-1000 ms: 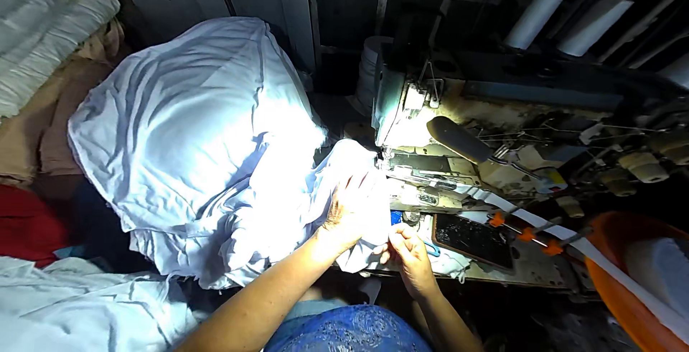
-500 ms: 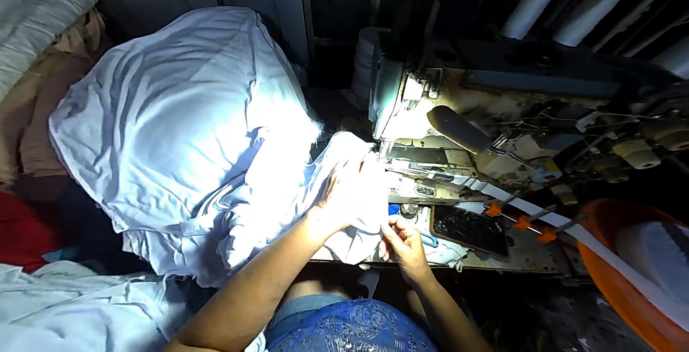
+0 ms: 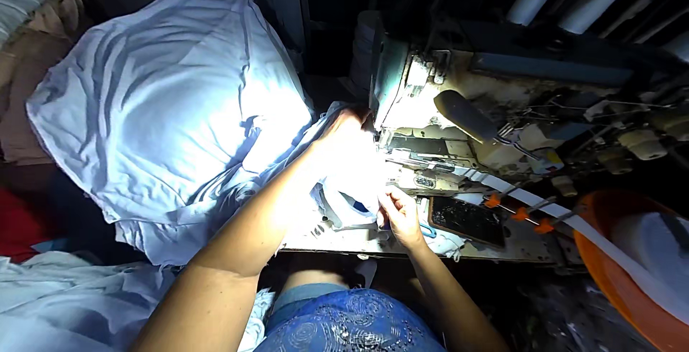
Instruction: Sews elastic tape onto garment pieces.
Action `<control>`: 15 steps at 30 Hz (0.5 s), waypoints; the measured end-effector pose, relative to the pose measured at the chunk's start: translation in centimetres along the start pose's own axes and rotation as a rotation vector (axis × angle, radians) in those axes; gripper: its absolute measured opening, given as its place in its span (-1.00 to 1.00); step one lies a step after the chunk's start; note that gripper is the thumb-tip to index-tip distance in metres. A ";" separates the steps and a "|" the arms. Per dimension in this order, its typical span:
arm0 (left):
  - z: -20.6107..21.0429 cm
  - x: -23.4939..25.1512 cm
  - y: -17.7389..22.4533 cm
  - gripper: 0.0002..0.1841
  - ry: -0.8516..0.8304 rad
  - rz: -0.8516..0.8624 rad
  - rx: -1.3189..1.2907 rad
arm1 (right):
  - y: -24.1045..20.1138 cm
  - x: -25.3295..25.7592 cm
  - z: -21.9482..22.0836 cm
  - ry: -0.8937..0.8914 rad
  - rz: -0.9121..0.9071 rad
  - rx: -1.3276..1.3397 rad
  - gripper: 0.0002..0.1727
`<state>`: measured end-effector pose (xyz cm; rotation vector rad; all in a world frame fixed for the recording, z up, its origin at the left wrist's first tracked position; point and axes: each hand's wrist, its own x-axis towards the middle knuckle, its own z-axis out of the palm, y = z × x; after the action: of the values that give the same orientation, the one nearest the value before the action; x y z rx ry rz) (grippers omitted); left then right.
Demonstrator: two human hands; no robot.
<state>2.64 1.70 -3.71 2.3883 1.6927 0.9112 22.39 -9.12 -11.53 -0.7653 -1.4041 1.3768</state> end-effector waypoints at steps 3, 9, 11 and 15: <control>-0.5 0.8 0.2 -0.59 0.042 -0.031 0.096 | -0.2 0.3 0.0 0.012 0.004 0.033 -0.78; -1.3 1.8 -0.1 -0.47 -0.030 -0.161 0.172 | 0.4 -1.6 -0.5 0.073 -0.122 -0.225 -0.85; -2.1 1.5 0.3 -0.44 -0.117 -0.312 0.075 | 1.0 -3.4 -1.5 0.141 -0.274 -0.553 -0.80; -3.8 0.7 0.4 -0.66 0.016 -0.307 -0.069 | 1.8 -6.5 -3.8 0.213 -0.450 -1.126 -0.82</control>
<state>1.19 1.14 -0.21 2.0066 1.9273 0.9220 27.59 -13.49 -15.17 -1.1377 -1.9856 0.0557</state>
